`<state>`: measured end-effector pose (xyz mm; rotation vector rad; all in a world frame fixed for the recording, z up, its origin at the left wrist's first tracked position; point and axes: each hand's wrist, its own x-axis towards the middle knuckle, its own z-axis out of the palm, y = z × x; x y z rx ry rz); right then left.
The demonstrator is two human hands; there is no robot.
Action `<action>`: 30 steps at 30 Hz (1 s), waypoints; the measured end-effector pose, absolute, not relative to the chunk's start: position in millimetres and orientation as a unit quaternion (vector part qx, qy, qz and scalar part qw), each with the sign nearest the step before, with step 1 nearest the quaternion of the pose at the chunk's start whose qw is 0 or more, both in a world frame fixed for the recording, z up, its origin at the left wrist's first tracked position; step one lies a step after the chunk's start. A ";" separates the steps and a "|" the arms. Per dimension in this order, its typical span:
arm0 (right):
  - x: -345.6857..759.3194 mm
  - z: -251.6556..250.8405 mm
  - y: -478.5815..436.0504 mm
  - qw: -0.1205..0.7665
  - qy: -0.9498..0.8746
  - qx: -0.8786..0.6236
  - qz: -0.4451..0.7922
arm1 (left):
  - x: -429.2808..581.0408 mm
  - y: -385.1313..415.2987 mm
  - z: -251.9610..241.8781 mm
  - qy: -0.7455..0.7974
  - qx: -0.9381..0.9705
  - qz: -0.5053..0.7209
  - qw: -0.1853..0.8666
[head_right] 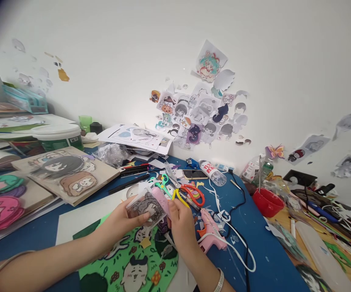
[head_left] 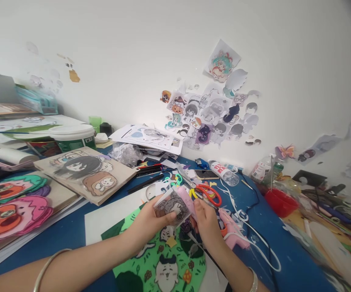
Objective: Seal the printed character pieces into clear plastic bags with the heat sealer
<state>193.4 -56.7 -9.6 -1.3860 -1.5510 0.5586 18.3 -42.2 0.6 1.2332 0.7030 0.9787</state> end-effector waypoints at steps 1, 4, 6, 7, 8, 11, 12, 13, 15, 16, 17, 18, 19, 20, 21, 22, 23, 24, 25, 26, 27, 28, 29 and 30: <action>193.4 -9.1 -56.8 0.470 -0.637 -0.565 0.232 | 18.1 -42.4 0.5 0.312 0.541 0.427 0.654; 193.2 -7.8 -57.6 0.457 -0.637 -0.566 0.253 | 17.8 -42.7 1.7 0.313 0.538 0.422 0.660; 192.9 -7.3 -57.9 0.459 -0.632 -0.568 0.259 | 17.9 -42.6 3.3 0.313 0.537 0.421 0.661; 192.7 -7.2 -58.0 0.461 -0.629 -0.568 0.261 | 17.9 -42.6 4.3 0.312 0.535 0.421 0.663; 192.5 -7.1 -57.9 0.464 -0.628 -0.568 0.261 | 18.0 -42.7 5.4 0.311 0.533 0.420 0.665; 191.9 -6.6 -57.9 0.467 -0.629 -0.568 0.253 | 17.9 -43.4 8.7 0.309 0.529 0.414 0.673; 191.7 -6.5 -57.9 0.467 -0.631 -0.569 0.248 | 17.9 -43.7 9.5 0.310 0.530 0.413 0.672; 191.6 -6.4 -57.9 0.466 -0.632 -0.569 0.243 | 17.8 -43.8 10.0 0.311 0.532 0.412 0.671; 191.9 -6.4 -57.8 0.464 -0.632 -0.570 0.245 | 17.8 -43.6 10.0 0.310 0.533 0.413 0.670; 192.2 -6.4 -57.5 0.462 -0.631 -0.570 0.251 | 17.9 -43.2 9.4 0.308 0.534 0.413 0.670; 192.8 -6.4 -57.0 0.460 -0.631 -0.569 0.257 | 18.1 -42.6 8.5 0.307 0.532 0.412 0.673; 193.7 -6.2 -56.4 0.457 -0.631 -0.569 0.263 | 18.3 -42.0 7.4 0.308 0.530 0.407 0.677; 194.7 -5.9 -55.7 0.454 -0.632 -0.569 0.266 | 18.5 -41.4 6.2 0.314 0.527 0.397 0.682; 195.8 -5.3 -55.0 0.452 -0.634 -0.569 0.265 | 18.8 -40.9 5.2 0.324 0.525 0.384 0.687; 197.0 -4.6 -54.3 0.451 -0.635 -0.569 0.262 | 19.0 -40.6 4.6 0.334 0.524 0.369 0.691; 198.1 -3.7 -53.8 0.451 -0.636 -0.571 0.259 | 19.1 -40.6 4.4 0.345 0.523 0.357 0.693; 199.0 -2.8 -53.4 0.449 -0.635 -0.571 0.261 | 19.1 -40.9 4.9 0.355 0.523 0.348 0.692; 199.6 -1.7 -53.3 0.448 -0.634 -0.572 0.265 | 19.0 -41.4 6.0 0.361 0.525 0.342 0.691; 200.0 -0.7 -53.3 0.448 -0.632 -0.572 0.270 | 18.7 -42.0 7.5 0.364 0.526 0.338 0.690; 200.1 0.4 -53.6 0.448 -0.629 -0.573 0.275 | 18.2 -42.8 9.2 0.365 0.526 0.334 0.692; 199.9 1.5 -53.9 0.448 -0.625 -0.574 0.281 | 17.7 -43.5 11.0 0.363 0.525 0.328 0.697; 199.7 2.6 -54.3 0.448 -0.621 -0.575 0.287 | 17.1 -44.1 12.5 0.356 0.522 0.322 0.704; 199.4 3.6 -54.6 0.447 -0.617 -0.576 0.295 | 16.5 -44.6 13.8 0.347 0.518 0.318 0.714; 199.2 4.6 -55.0 0.445 -0.615 -0.577 0.302 | 16.0 -45.0 14.6 0.338 0.512 0.315 0.725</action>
